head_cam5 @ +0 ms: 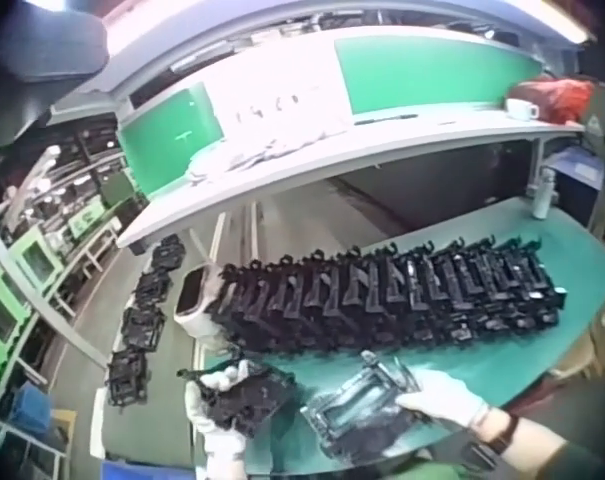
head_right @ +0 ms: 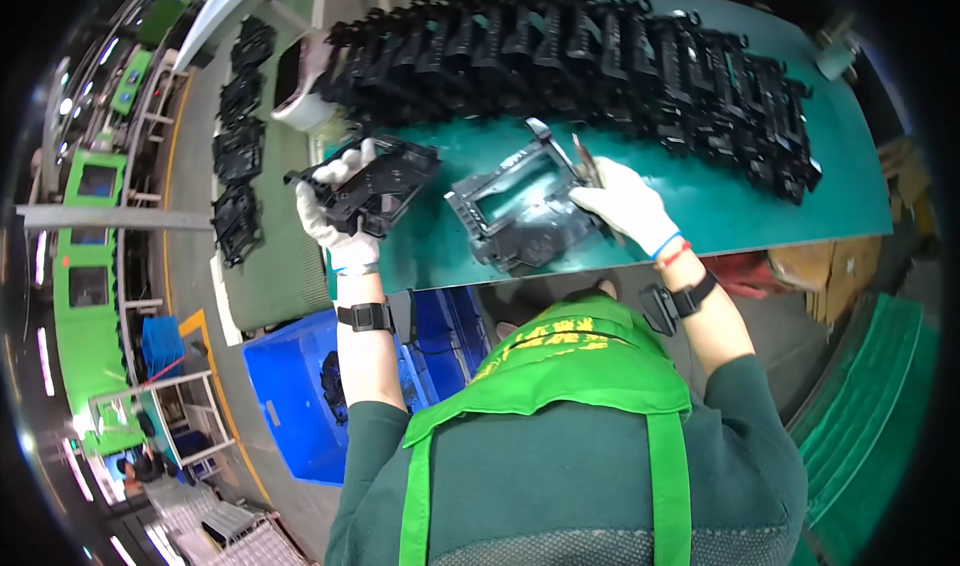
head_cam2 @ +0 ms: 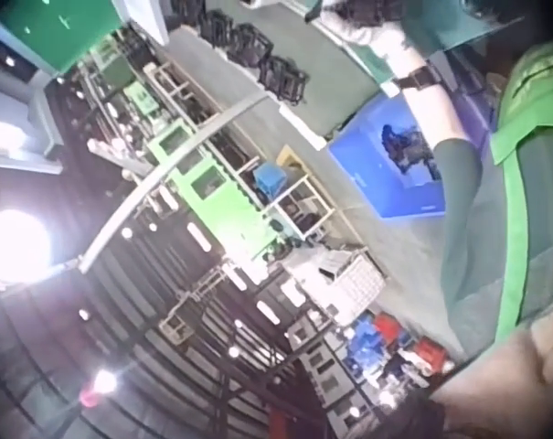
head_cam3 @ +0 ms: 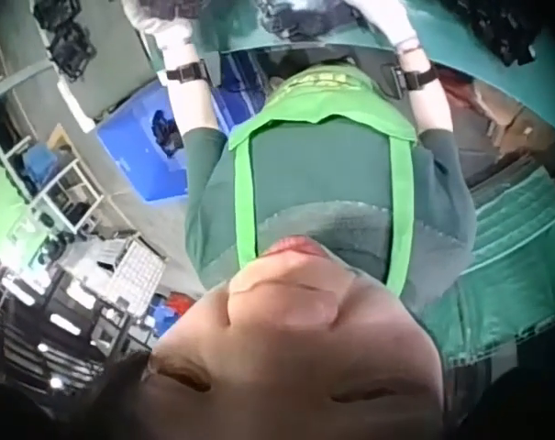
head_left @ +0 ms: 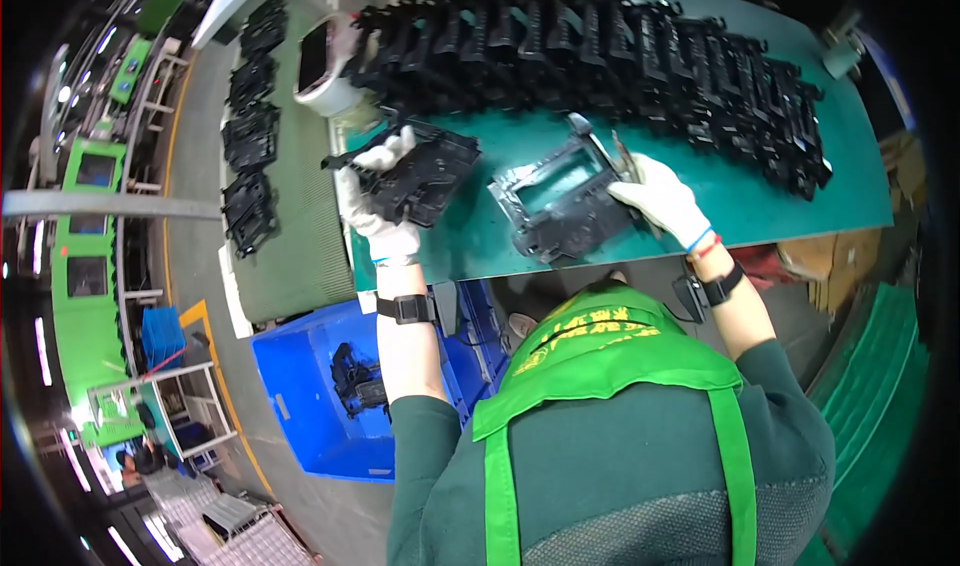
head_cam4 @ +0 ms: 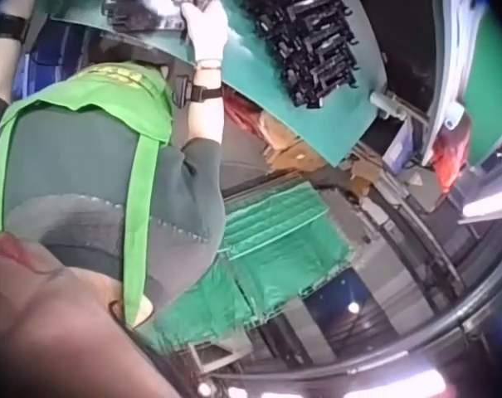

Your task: The person picks up plastic frames from a bin and a conveyor belt, trims them using shears, and stacks the finished frames on the workbench.

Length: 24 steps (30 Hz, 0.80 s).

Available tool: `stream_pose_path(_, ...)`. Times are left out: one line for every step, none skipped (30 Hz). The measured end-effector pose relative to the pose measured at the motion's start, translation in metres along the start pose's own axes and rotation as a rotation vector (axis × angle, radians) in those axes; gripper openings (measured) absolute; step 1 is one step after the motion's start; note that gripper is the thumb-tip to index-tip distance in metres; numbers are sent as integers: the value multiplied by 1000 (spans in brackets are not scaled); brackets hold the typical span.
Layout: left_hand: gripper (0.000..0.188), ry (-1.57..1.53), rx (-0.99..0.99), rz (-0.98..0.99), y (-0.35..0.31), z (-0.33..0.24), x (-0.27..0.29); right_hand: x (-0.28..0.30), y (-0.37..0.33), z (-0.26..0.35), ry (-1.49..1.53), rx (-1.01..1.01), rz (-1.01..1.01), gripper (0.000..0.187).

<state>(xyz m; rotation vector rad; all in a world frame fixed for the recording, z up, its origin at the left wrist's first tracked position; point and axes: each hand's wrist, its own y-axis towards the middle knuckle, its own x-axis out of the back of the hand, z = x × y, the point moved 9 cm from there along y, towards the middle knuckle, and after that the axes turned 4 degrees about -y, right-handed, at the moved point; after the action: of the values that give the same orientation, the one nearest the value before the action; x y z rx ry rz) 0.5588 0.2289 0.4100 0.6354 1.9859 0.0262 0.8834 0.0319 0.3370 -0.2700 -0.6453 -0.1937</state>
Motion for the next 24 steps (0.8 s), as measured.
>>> stream_pose_path(50, -49, -6, -17, -4, 6, 15, 1, -3, -2, -3, -33, -12, 48)
stream_pose_path(48, -92, -16, -36, -9, 8, 29, 1, -4, -1, -28, -58, -36, 48)
stream_pose_path(47, -132, -35, -58, -16, 9, 43, 2, -4, -1, -56, -77, -56, 48)
stream_pose_path(47, -142, -21, -64, -26, 9, 54, 4, -5, -3, -84, -95, -73, 49)
stream_pose_path(47, -84, 5, -78, -38, 5, 68, 4, -6, -6, -84, -113, -74, 49)
stream_pose_path(47, -23, 29, -91, -52, 1, 80, 6, -8, -8, -88, -133, -77, 50)
stream_pose_path(49, 44, 45, -105, -64, -5, 85, 7, -8, -6, -89, -144, -74, 50)
stream_pose_path(49, 43, 53, -110, -68, -6, 77, 9, -8, -6, -91, -156, -74, 51)
stream_pose_path(49, 170, 49, -310, -76, -11, 86, 10, -10, -4, -89, -163, -70, 51)
stream_pose_path(49, 299, 34, -515, -89, -19, 89, 15, -12, 1, -103, -165, -78, 52)
stream_pose_path(50, 428, 18, -721, -105, -27, 96, 17, -15, 6, -117, -166, -86, 53)
stream_pose_path(50, 429, 2, -733, -109, -30, 96, 17, -15, 12, -132, -157, -92, 54)
stream_pose_path(50, 525, 38, -710, -108, -29, 95, 14, -17, 11, -134, -142, -79, 54)
stream_pose_path(51, 620, 75, -688, -106, -27, 95, 23, -23, 7, -98, -109, -167, 56)
stream_pose_path(53, 729, 97, -679, -107, -36, 93, 25, -22, 8, -47, -61, -239, 59)
stream_pose_path(53, 745, 66, -706, -110, -43, 92, 19, -21, 11, -36, -31, -211, 59)
stream_pose_path(48, 804, 30, -631, -107, -41, 83, 21, -23, 11, -64, -44, -239, 58)
stream_pose_path(46, 860, 2, -547, -101, -38, 75, 26, -28, 9, -95, -65, -276, 58)
stream_pose_path(46, 863, -13, -563, -102, -38, 79, 22, -30, 7, -95, -49, -263, 58)
stream_pose_path(47, 837, -34, -587, -104, -38, 86, 24, -34, 5, -106, -11, -318, 57)
stream_pose_path(47, 811, -54, -609, -107, -39, 93, 25, -38, 4, -115, 25, -375, 56)
stream_pose_path(48, 782, -69, -628, -108, -38, 98, 28, -44, 6, -126, 56, -435, 55)
stream_pose_path(48, 779, -74, -634, -108, -37, 101, 25, -47, 7, -129, 62, -430, 55)
stream_pose_path(48, 790, -95, -667, -110, -38, 105, 28, -54, 14, -74, 136, -501, 52)
